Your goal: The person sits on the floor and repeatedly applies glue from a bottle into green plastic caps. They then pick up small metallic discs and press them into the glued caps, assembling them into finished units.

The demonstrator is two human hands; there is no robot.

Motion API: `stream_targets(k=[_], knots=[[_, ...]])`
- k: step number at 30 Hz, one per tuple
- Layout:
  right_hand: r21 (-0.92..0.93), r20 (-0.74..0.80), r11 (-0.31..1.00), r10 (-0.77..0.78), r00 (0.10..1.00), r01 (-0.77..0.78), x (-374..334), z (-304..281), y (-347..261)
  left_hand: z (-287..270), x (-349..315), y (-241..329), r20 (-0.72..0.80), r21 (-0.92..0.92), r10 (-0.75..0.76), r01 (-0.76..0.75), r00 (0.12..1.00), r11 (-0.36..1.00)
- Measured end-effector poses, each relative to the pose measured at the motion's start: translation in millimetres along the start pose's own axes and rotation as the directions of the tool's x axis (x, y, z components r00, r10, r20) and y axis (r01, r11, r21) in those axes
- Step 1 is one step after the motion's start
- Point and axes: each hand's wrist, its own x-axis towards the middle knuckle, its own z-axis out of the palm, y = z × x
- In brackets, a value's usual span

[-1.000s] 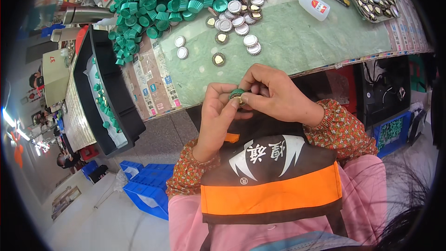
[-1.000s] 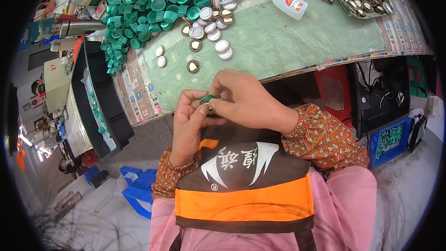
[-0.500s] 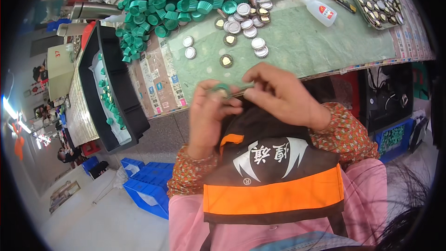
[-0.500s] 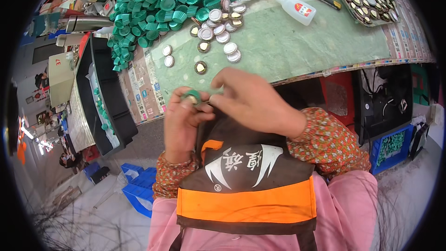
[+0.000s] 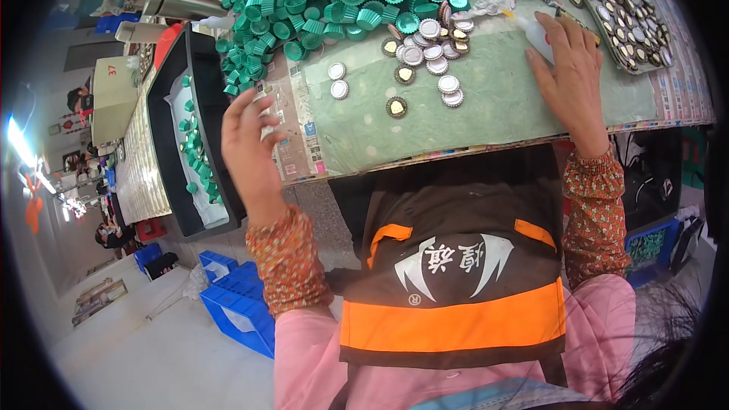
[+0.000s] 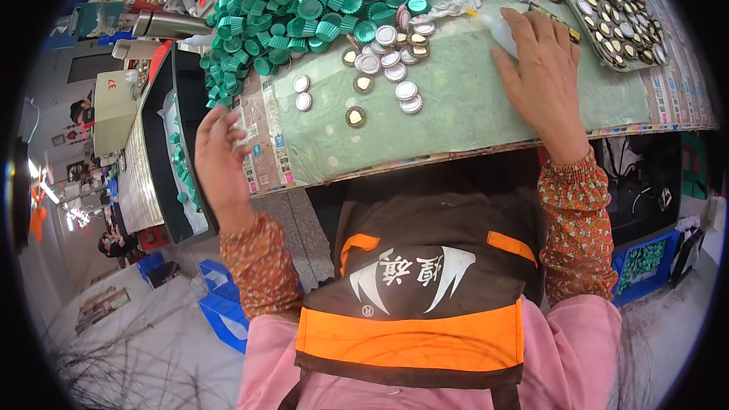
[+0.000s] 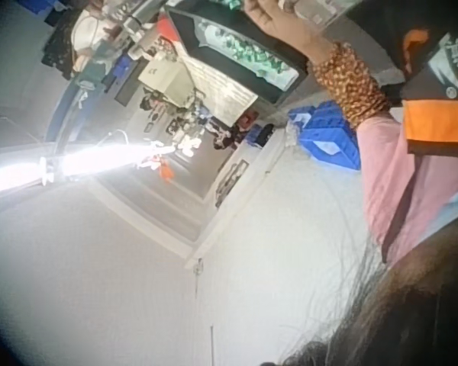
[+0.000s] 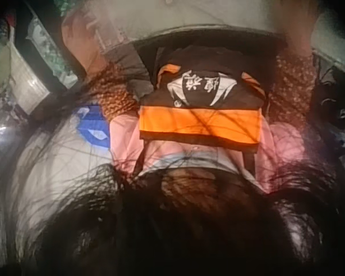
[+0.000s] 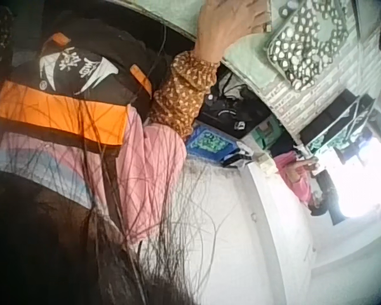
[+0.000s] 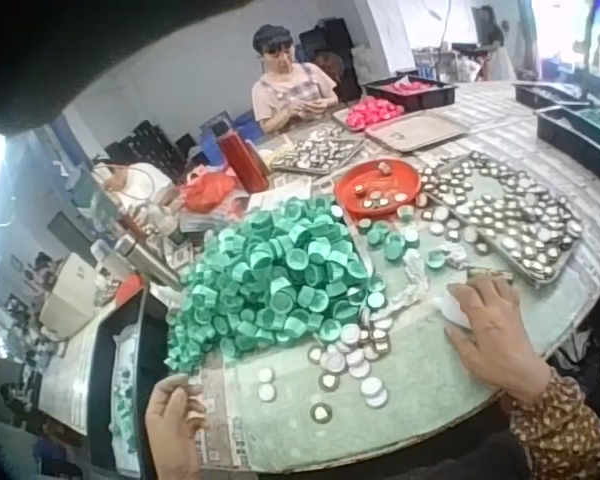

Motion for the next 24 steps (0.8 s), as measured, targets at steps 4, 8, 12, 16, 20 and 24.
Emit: stream_targets(k=[4, 8, 12, 16, 20, 24], knots=[[0.016, -0.009, 1.0, -0.024, 1.0, 0.024, 1, 10, 6, 34, 34, -9, 0.175, 0.694, 0.385, -0.391, 0.906, 0.604], [0.136, -0.049, 0.991, -0.001, 0.999, 0.007, 3, 6, 7, 47, 61, -16, 0.267, 0.854, 0.566, -0.464, 0.78, 0.236], [0.486, -0.063, 0.871, 0.118, 0.991, -0.073, -2, 0, -2, 51, 67, -21, 0.32, 0.83, 0.579, -0.517, 0.75, 0.211], [0.797, 0.337, 0.456, 0.209, 0.918, -0.396, -14, -13, -24, 57, 42, -18, 0.276, 0.691, 0.49, -0.525, 0.827, 0.496], [0.834, 0.494, 0.252, 0.057, 0.868, -0.491, -16, -27, -68, 70, -4, -19, 0.319, 0.33, 0.329, -0.43, 0.889, 0.84], [0.884, 0.449, 0.191, -0.094, 0.889, -0.426, -20, -24, -107, 89, -53, -4, 0.516, 0.282, 0.152, -0.335, 0.843, 0.899]])
